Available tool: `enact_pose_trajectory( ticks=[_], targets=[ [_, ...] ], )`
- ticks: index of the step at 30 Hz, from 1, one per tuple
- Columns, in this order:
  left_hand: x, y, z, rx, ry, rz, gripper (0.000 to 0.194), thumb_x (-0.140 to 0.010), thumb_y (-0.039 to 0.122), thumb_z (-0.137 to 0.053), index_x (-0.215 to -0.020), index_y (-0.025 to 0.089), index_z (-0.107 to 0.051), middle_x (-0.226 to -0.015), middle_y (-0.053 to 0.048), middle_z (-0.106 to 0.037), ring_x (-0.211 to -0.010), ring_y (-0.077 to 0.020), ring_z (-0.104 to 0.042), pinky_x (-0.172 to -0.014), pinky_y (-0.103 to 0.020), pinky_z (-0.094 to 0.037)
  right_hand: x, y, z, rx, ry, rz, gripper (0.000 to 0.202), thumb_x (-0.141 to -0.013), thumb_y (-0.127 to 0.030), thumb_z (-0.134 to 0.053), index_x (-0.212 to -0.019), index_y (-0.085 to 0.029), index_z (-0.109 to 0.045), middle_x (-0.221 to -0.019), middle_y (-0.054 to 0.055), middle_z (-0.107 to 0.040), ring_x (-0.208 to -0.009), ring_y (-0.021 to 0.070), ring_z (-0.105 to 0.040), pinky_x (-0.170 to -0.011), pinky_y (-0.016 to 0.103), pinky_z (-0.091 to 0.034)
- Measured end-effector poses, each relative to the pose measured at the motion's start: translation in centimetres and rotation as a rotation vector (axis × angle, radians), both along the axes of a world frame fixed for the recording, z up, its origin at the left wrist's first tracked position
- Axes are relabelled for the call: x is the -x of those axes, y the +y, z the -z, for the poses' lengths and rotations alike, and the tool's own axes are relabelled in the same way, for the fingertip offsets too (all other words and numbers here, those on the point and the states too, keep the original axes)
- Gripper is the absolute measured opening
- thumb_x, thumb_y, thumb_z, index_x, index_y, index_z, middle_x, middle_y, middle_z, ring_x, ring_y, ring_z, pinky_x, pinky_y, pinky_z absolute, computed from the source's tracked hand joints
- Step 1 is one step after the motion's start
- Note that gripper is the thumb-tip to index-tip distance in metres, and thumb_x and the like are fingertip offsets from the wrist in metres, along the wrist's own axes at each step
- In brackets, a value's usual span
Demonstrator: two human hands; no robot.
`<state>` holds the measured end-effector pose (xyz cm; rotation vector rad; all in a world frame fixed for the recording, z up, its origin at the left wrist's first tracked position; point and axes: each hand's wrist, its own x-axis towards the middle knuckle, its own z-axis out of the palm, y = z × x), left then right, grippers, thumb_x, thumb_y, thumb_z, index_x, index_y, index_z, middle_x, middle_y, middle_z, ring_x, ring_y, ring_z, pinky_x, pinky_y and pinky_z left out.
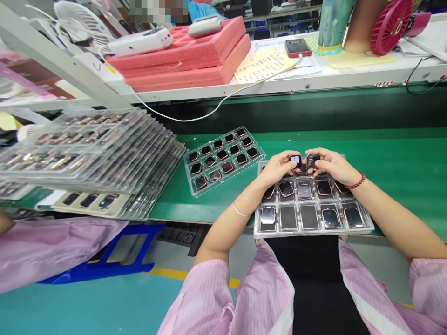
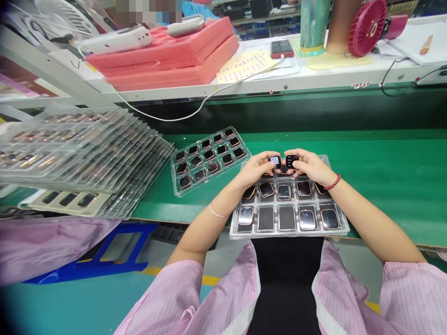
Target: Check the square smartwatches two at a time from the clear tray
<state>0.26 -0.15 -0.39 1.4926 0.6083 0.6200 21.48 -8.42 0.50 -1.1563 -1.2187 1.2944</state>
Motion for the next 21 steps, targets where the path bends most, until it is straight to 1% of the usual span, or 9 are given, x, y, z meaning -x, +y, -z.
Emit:
enact_pose_trajectory(
  ticks=[3,6,8,11,14,17,21],
  targets=[
    [-0.01,-0.22,-0.19,-0.012,0.015,-0.018,0.035,-0.087,0.035,-0.064,-0.114,0.014,-0.066,-0.101,-0.009,-0.074,-0.073,-0.0152,-0.073,-0.062,-0.024,-0.052,0.08,-0.1,-0.33,0.009,0.021,0.015,0.026,-0.082,-0.034,-0.077,-0.105,-0.022,-0.073,-0.098,0.006,-0.08,-0.067,0.0167,-0.075,-0.061,0.031,-0.066],
    [-0.04,-0.42,-0.31,-0.027,0.038,-0.026,0.03,-0.088,0.033,-0.061,-0.11,0.014,-0.068,-0.097,-0.008,-0.074,-0.067,-0.0125,-0.071,-0.058,-0.021,-0.049,0.11,-0.13,-0.51,0.012,0.017,0.029,0.027,-0.082,-0.043,-0.078,-0.097,-0.021,-0.073,-0.089,0.006,-0.08,-0.058,0.0157,-0.072,-0.056,0.029,-0.063],
    [-0.08,-0.46,-0.3,-0.037,0.032,-0.019,0.031,-0.088,0.032,-0.061,-0.111,0.013,-0.067,-0.101,-0.009,-0.074,-0.069,-0.0133,-0.072,-0.057,-0.021,-0.049,0.12,-0.11,-0.53,0.013,0.009,0.03,0.027,-0.082,-0.043,-0.078,-0.097,-0.02,-0.073,-0.09,0.007,-0.08,-0.058,0.0159,-0.072,-0.054,0.028,-0.062],
    [-0.13,-0.37,-0.12,-0.044,0.0,-0.004,0.036,-0.083,0.027,-0.064,-0.117,0.013,-0.065,-0.111,-0.011,-0.073,-0.078,-0.0167,-0.073,-0.058,-0.022,-0.051,0.13,-0.03,-0.47,-0.001,-0.009,0.033,0.027,-0.08,-0.032,-0.077,-0.103,-0.021,-0.072,-0.098,0.007,-0.08,-0.066,0.0158,-0.073,-0.058,0.028,-0.062],
    [-0.13,-0.22,0.11,-0.029,-0.02,0.0,0.043,-0.078,0.02,-0.067,-0.12,0.013,-0.062,-0.112,-0.011,-0.072,-0.083,-0.0182,-0.074,-0.06,-0.022,-0.052,0.14,0.04,-0.37,-0.027,-0.054,0.035,0.035,-0.075,-0.022,-0.076,-0.109,-0.02,-0.07,-0.106,0.007,-0.078,-0.071,0.0154,-0.073,-0.061,0.028,-0.063],
    [-0.09,-0.1,0.25,-0.024,-0.02,0.0,0.043,-0.078,0.021,-0.069,-0.119,0.014,-0.062,-0.108,-0.01,-0.072,-0.084,-0.0183,-0.074,-0.06,-0.021,-0.051,0.14,0.07,-0.28,-0.038,-0.079,0.029,0.035,-0.076,-0.024,-0.077,-0.11,-0.02,-0.069,-0.107,0.008,-0.078,-0.071,0.0155,-0.073,-0.062,0.029,-0.063],
    [-0.07,-0.01,0.36,-0.052,-0.02,-0.017,0.038,-0.081,0.026,-0.071,-0.116,0.014,-0.063,-0.104,-0.009,-0.072,-0.078,-0.0165,-0.073,-0.056,-0.02,-0.049,0.18,0.05,-0.23,-0.015,-0.069,0.026,0.028,-0.082,-0.034,-0.077,-0.105,-0.019,-0.071,-0.098,0.008,-0.079,-0.066,0.0151,-0.072,-0.062,0.03,-0.063]
  ],
)
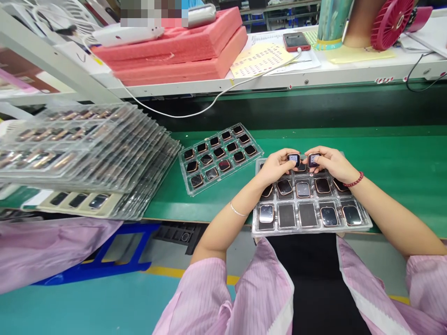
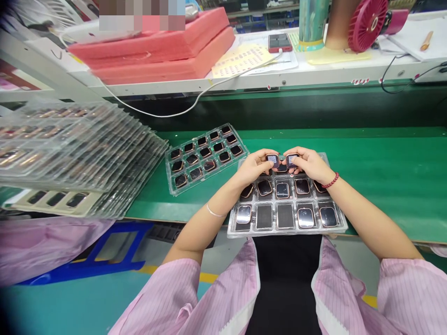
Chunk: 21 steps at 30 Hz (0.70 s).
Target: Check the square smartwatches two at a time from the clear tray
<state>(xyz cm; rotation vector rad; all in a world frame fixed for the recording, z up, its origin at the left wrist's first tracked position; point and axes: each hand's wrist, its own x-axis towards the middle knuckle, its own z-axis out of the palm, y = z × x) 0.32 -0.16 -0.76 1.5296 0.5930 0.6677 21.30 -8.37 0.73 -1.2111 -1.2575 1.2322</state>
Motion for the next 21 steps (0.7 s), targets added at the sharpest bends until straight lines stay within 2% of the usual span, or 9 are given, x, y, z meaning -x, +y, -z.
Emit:
enact_pose_trajectory(
  ticks=[10,21],
  targets=[
    [0.03,-0.26,-0.32,-0.021,0.016,0.016,0.029,-0.083,0.027,-0.07,-0.108,0.013,-0.065,-0.092,-0.006,-0.073,-0.065,-0.0122,-0.069,-0.052,-0.02,-0.046,0.03,-0.07,0.22,-0.039,-0.047,-0.025,0.03,-0.081,-0.034,-0.081,-0.104,-0.019,-0.07,-0.092,0.006,-0.078,-0.063,0.0148,-0.072,-0.06,0.028,-0.063],
    [0.05,-0.06,0.25,-0.114,0.037,-0.003,0.026,-0.086,0.031,-0.07,-0.106,0.015,-0.065,-0.091,-0.005,-0.073,-0.064,-0.0107,-0.068,-0.051,-0.018,-0.044,0.33,0.12,0.54,-0.08,-0.091,-0.03,0.015,-0.086,-0.02,-0.075,-0.1,-0.018,-0.07,-0.088,0.004,-0.077,-0.061,0.0123,-0.069,-0.059,0.025,-0.061]
  ],
)
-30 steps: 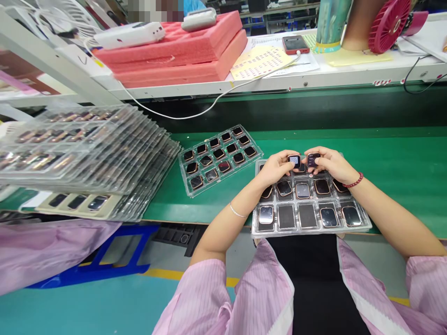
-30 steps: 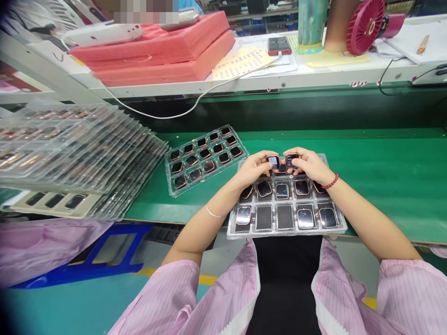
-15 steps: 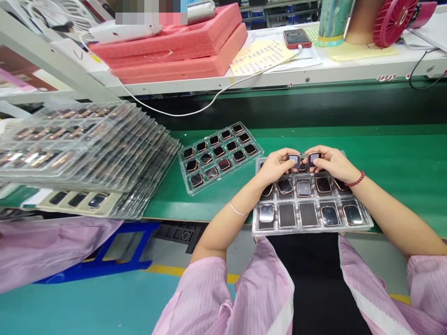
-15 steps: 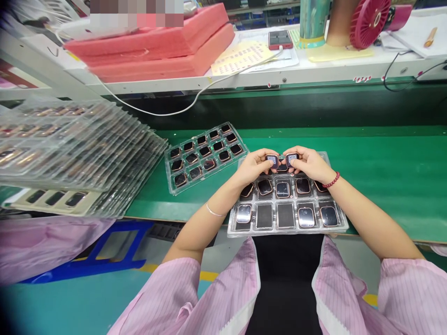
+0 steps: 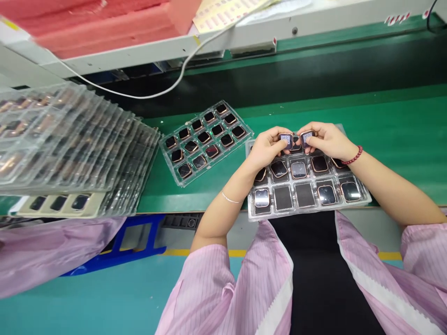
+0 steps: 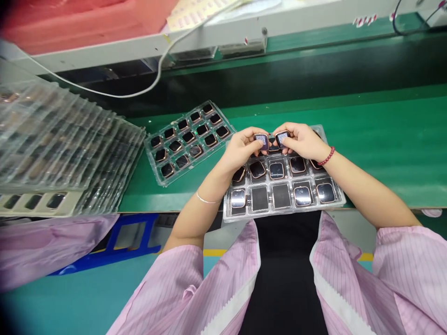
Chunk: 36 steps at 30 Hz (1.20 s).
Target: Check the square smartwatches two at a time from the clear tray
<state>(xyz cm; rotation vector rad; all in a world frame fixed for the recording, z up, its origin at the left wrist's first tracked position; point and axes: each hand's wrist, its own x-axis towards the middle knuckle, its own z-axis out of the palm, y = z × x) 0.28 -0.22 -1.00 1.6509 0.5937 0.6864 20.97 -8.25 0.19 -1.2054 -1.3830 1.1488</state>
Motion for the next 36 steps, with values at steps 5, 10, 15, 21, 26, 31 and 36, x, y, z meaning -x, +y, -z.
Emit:
enact_pose_trajectory(
  ticks=[5,10,15,21,26,31,36],
  targets=[
    [0.2,0.2,0.5,-0.121,0.031,-0.016,0.026,-0.09,0.034,-0.067,-0.109,0.017,-0.065,-0.089,-0.003,-0.073,-0.066,-0.0125,-0.069,-0.056,-0.021,-0.048,-0.1,0.1,0.3,-0.027,-0.034,0.009,0.017,-0.086,-0.021,-0.076,-0.102,-0.019,-0.071,-0.087,0.002,-0.076,-0.062,0.0139,-0.069,-0.059,0.026,-0.06],
    [0.4,0.3,0.6,-0.185,0.059,-0.007,0.028,-0.093,0.038,-0.063,-0.113,0.019,-0.064,-0.09,-0.003,-0.073,-0.073,-0.0146,-0.071,-0.062,-0.024,-0.053,-0.1,0.2,0.7,-0.043,-0.043,0.004,0.02,-0.087,-0.026,-0.077,-0.104,-0.02,-0.07,-0.088,0.002,-0.075,-0.066,0.0156,-0.07,-0.061,0.028,-0.06],
    [0.4,0.3,0.5,-0.217,0.072,-0.017,0.028,-0.093,0.039,-0.062,-0.113,0.019,-0.063,-0.088,-0.003,-0.073,-0.071,-0.0138,-0.071,-0.06,-0.023,-0.052,-0.1,0.3,0.7,-0.047,-0.048,-0.01,0.018,-0.088,-0.023,-0.074,-0.104,-0.018,-0.069,-0.089,0.002,-0.075,-0.064,0.014,-0.069,-0.06,0.027,-0.059],
    [0.1,0.0,0.0,-0.069,0.052,-0.029,0.027,-0.089,0.036,-0.066,-0.109,0.018,-0.064,-0.088,-0.003,-0.073,-0.066,-0.0129,-0.069,-0.054,-0.021,-0.047,0.3,0.0,-0.5,0.036,-0.04,0.014,0.015,-0.084,-0.016,-0.074,-0.099,-0.02,-0.07,-0.086,0.002,-0.075,-0.061,0.0136,-0.068,-0.058,0.027,-0.059],
    [0.0,-0.1,-0.4,0.059,0.016,-0.018,0.026,-0.085,0.031,-0.069,-0.106,0.017,-0.064,-0.091,-0.005,-0.074,-0.065,-0.0121,-0.068,-0.053,-0.02,-0.044,0.4,-0.1,-0.7,0.057,-0.02,0.012,0.014,-0.084,-0.018,-0.074,-0.097,-0.02,-0.07,-0.088,0.004,-0.076,-0.061,0.0131,-0.068,-0.059,0.028,-0.06],
    [0.0,-0.4,-0.6,0.088,0.013,-0.018,0.026,-0.084,0.021,-0.064,-0.109,0.015,-0.063,-0.096,-0.006,-0.073,-0.07,-0.0122,-0.069,-0.058,-0.021,-0.048,0.3,-0.2,-0.4,0.028,-0.024,0.009,0.017,-0.083,-0.019,-0.073,-0.1,-0.02,-0.07,-0.09,0.005,-0.076,-0.062,0.0138,-0.068,-0.061,0.029,-0.061],
    [0.1,-0.5,-0.5,0.069,-0.072,0.001,0.041,-0.076,0.016,-0.069,-0.116,0.017,-0.06,-0.112,-0.008,-0.071,-0.098,-0.0178,-0.07,-0.086,-0.031,-0.056,0.3,-0.4,-0.4,-0.01,-0.036,0.02,0.036,-0.078,-0.02,-0.074,-0.113,-0.023,-0.068,-0.114,0.007,-0.075,-0.08,0.0189,-0.074,-0.061,0.028,-0.062]
  ],
)
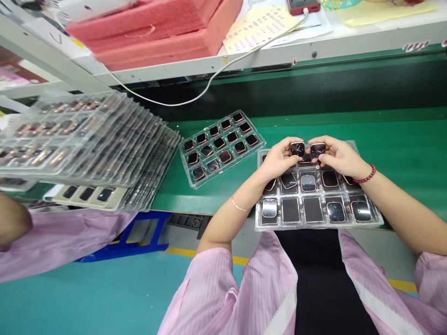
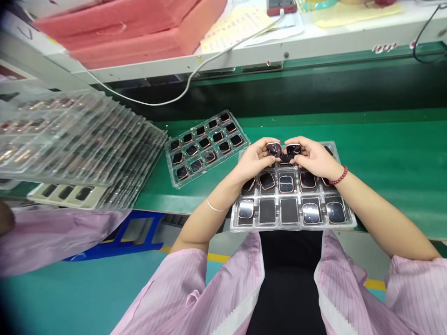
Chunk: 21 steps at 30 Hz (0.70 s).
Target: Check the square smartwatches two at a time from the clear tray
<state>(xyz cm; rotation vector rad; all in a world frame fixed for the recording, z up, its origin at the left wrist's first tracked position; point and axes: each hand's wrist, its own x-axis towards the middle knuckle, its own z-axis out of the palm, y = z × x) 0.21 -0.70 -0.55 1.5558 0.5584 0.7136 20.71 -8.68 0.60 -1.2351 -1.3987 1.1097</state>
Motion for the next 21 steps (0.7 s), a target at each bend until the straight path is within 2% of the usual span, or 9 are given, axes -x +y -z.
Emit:
enact_pose_trajectory(
  ticks=[2,5,7,9,11,14,18,21],
  targets=[
    [0.05,0.07,0.01,-0.006,0.002,-0.02,0.036,-0.08,0.023,-0.071,-0.115,0.017,-0.061,-0.109,-0.008,-0.071,-0.093,-0.0174,-0.07,-0.081,-0.03,-0.056,-0.12,-0.08,-0.01,-0.005,0.008,0.002,0.038,-0.079,-0.025,-0.075,-0.117,-0.023,-0.068,-0.112,0.006,-0.075,-0.082,0.0197,-0.074,-0.061,0.029,-0.062],
    [0.13,0.16,-0.02,0.019,0.042,-0.047,0.027,-0.092,0.039,-0.061,-0.106,0.016,-0.063,-0.092,-0.007,-0.071,-0.069,-0.0138,-0.067,-0.058,-0.024,-0.048,-0.28,-0.15,0.05,0.008,0.027,0.015,0.028,-0.09,-0.038,-0.069,-0.113,-0.022,-0.07,-0.1,0.007,-0.076,-0.071,0.0168,-0.072,-0.062,0.03,-0.063],
    [0.14,0.16,0.04,0.029,0.052,-0.042,0.026,-0.094,0.04,-0.058,-0.105,0.017,-0.063,-0.089,-0.006,-0.07,-0.064,-0.0128,-0.066,-0.052,-0.023,-0.043,-0.29,-0.14,0.16,0.007,0.026,0.032,0.027,-0.09,-0.04,-0.068,-0.11,-0.022,-0.07,-0.096,0.006,-0.076,-0.065,0.0148,-0.07,-0.061,0.03,-0.062],
    [0.08,0.14,0.19,0.022,0.033,-0.022,0.025,-0.09,0.03,-0.062,-0.111,0.018,-0.062,-0.097,-0.006,-0.07,-0.073,-0.0139,-0.068,-0.058,-0.023,-0.047,-0.23,-0.07,0.34,-0.013,0.011,0.041,0.03,-0.084,-0.031,-0.073,-0.113,-0.023,-0.068,-0.098,0.005,-0.076,-0.066,0.015,-0.069,-0.062,0.03,-0.062],
    [-0.01,0.11,0.36,0.001,0.001,-0.008,0.036,-0.081,0.017,-0.065,-0.116,0.019,-0.06,-0.109,-0.007,-0.069,-0.088,-0.0157,-0.07,-0.073,-0.026,-0.054,-0.15,0.01,0.54,-0.032,-0.006,0.034,0.04,-0.077,-0.02,-0.074,-0.117,-0.024,-0.066,-0.102,0.005,-0.075,-0.071,0.0165,-0.071,-0.066,0.032,-0.063],
    [-0.07,0.09,0.49,-0.033,-0.015,-0.013,0.045,-0.073,0.01,-0.066,-0.117,0.019,-0.06,-0.117,-0.007,-0.067,-0.101,-0.0177,-0.067,-0.09,-0.031,-0.055,-0.11,0.12,0.77,-0.038,-0.017,0.015,0.046,-0.073,-0.013,-0.068,-0.118,-0.025,-0.065,-0.103,0.004,-0.074,-0.076,0.0184,-0.072,-0.07,0.034,-0.063],
    [0.0,0.08,0.4,-0.04,0.008,-0.02,0.044,-0.073,0.015,-0.071,-0.115,0.018,-0.06,-0.112,-0.007,-0.068,-0.101,-0.0187,-0.067,-0.089,-0.032,-0.055,-0.21,0.18,0.7,-0.021,0.004,0.004,0.044,-0.076,-0.015,-0.064,-0.119,-0.024,-0.066,-0.101,0.004,-0.074,-0.08,0.0195,-0.073,-0.065,0.031,-0.062],
    [-0.01,0.05,0.35,-0.016,0.001,-0.024,0.037,-0.076,0.023,-0.075,-0.109,0.017,-0.061,-0.105,-0.006,-0.069,-0.092,-0.0168,-0.068,-0.082,-0.03,-0.055,-0.24,0.12,0.4,0.015,0.027,0.013,0.035,-0.081,-0.019,-0.062,-0.115,-0.023,-0.069,-0.097,0.004,-0.075,-0.077,0.0183,-0.073,-0.064,0.03,-0.063]
  ],
)
